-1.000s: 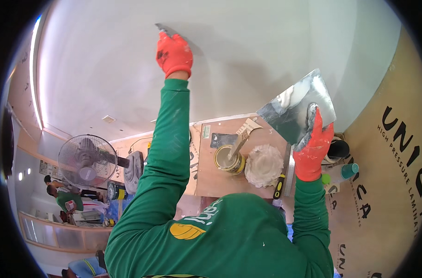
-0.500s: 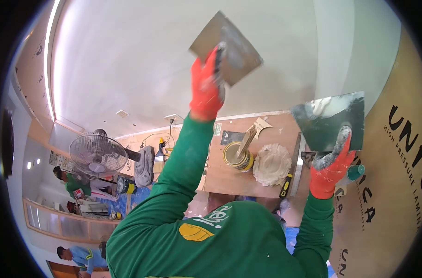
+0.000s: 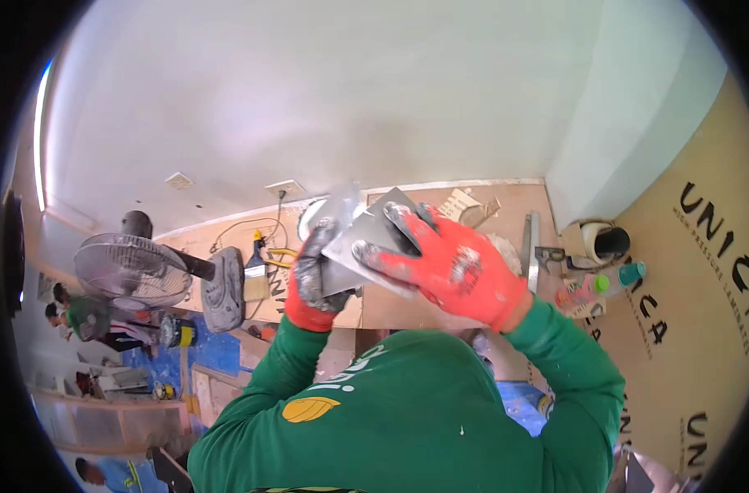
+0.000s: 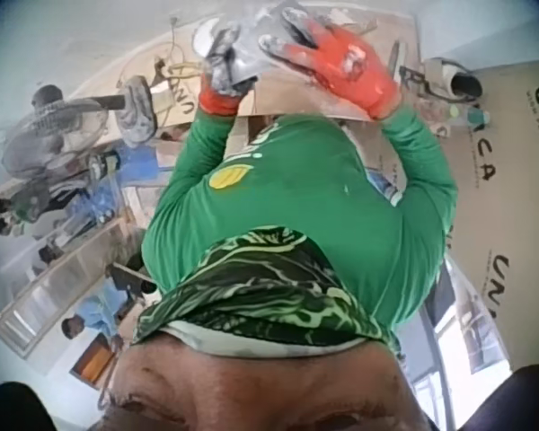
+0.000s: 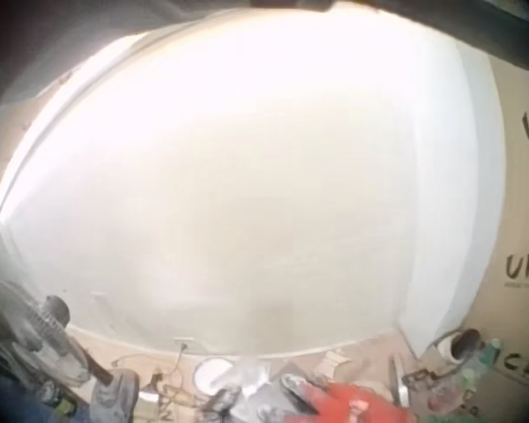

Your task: The person applies plaster to a wall and corner using two spatulas to spread and smooth the material.

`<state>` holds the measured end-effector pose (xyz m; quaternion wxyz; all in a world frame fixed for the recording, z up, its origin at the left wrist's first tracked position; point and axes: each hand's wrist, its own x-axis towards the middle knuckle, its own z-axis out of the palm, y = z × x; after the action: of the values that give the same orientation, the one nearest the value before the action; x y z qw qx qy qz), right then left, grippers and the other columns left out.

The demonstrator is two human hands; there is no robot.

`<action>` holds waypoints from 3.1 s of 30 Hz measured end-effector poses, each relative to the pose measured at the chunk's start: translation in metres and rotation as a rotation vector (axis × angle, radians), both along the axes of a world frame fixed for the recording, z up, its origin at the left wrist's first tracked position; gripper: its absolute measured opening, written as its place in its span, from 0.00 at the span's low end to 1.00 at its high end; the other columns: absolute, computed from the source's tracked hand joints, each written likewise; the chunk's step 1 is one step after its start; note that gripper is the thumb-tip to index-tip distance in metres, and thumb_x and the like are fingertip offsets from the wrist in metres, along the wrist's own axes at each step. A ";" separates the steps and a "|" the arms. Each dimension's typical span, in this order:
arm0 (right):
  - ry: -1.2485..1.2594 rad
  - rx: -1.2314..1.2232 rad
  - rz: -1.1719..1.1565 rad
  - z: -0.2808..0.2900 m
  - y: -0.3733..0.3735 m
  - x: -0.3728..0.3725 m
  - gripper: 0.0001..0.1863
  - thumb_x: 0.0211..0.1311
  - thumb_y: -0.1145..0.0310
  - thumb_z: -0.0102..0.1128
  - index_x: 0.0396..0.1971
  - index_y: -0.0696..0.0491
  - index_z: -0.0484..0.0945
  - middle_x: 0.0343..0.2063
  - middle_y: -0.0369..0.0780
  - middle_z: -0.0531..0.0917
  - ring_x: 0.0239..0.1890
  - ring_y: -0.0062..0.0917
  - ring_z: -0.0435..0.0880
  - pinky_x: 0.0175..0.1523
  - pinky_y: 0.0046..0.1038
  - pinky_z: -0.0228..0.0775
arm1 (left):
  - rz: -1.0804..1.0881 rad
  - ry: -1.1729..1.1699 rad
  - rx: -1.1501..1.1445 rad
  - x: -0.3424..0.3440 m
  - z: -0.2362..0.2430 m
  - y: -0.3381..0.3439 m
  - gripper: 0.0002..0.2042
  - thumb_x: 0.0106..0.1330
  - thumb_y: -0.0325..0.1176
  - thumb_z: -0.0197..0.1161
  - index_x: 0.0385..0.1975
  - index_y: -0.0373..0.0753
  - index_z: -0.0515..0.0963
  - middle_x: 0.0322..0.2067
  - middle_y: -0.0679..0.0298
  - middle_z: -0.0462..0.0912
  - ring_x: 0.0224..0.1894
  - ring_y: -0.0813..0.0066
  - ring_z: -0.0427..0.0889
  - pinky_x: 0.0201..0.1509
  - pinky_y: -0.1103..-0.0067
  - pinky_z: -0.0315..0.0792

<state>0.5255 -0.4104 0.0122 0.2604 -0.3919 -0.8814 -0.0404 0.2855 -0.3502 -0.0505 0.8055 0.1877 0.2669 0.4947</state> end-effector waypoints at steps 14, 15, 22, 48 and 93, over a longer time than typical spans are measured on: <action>0.472 -0.487 -0.064 -0.091 0.029 -0.166 0.20 0.67 0.66 0.55 0.55 0.59 0.72 0.34 0.52 0.81 0.34 0.42 0.80 0.39 0.36 0.72 | 0.716 0.878 1.013 -0.167 -0.106 0.048 0.18 0.70 0.33 0.53 0.56 0.29 0.71 0.55 0.51 0.70 0.56 0.59 0.75 0.61 0.70 0.69; 0.452 -0.558 -0.094 -0.100 0.026 -0.168 0.19 0.67 0.67 0.55 0.54 0.60 0.73 0.35 0.51 0.81 0.34 0.42 0.80 0.39 0.36 0.72 | 0.749 1.117 1.049 -0.171 -0.095 0.049 0.21 0.73 0.39 0.51 0.55 0.27 0.70 0.58 0.52 0.66 0.57 0.58 0.74 0.64 0.69 0.67; 0.343 -0.056 -0.212 -0.098 0.036 -0.177 0.14 0.69 0.67 0.50 0.50 0.54 0.77 0.36 0.46 0.79 0.32 0.42 0.78 0.37 0.38 0.71 | 0.594 1.338 1.294 -0.181 -0.124 0.056 0.20 0.61 0.15 0.53 0.54 0.35 0.74 0.51 0.47 0.75 0.52 0.52 0.77 0.55 0.67 0.72; 1.737 -0.976 0.210 -0.241 -0.049 0.012 0.18 0.72 0.61 0.46 0.58 0.50 0.71 0.46 0.43 0.79 0.51 0.29 0.77 0.58 0.29 0.70 | -0.003 -0.191 -0.227 -0.180 -0.180 0.042 0.17 0.71 0.38 0.57 0.56 0.40 0.75 0.49 0.65 0.81 0.48 0.73 0.80 0.53 0.76 0.75; 0.969 -0.361 -0.738 -0.113 -0.003 -0.013 0.13 0.63 0.64 0.63 0.36 0.60 0.82 0.34 0.35 0.83 0.35 0.17 0.78 0.43 0.24 0.71 | -0.231 0.039 0.035 0.001 -0.267 0.064 0.20 0.72 0.40 0.54 0.57 0.35 0.72 0.51 0.64 0.79 0.53 0.74 0.76 0.61 0.75 0.69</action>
<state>0.5125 -0.4133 -0.1012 0.5287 -0.6814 -0.4633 0.2039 0.2869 -0.2866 -0.3177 0.8483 0.2408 0.2504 0.3996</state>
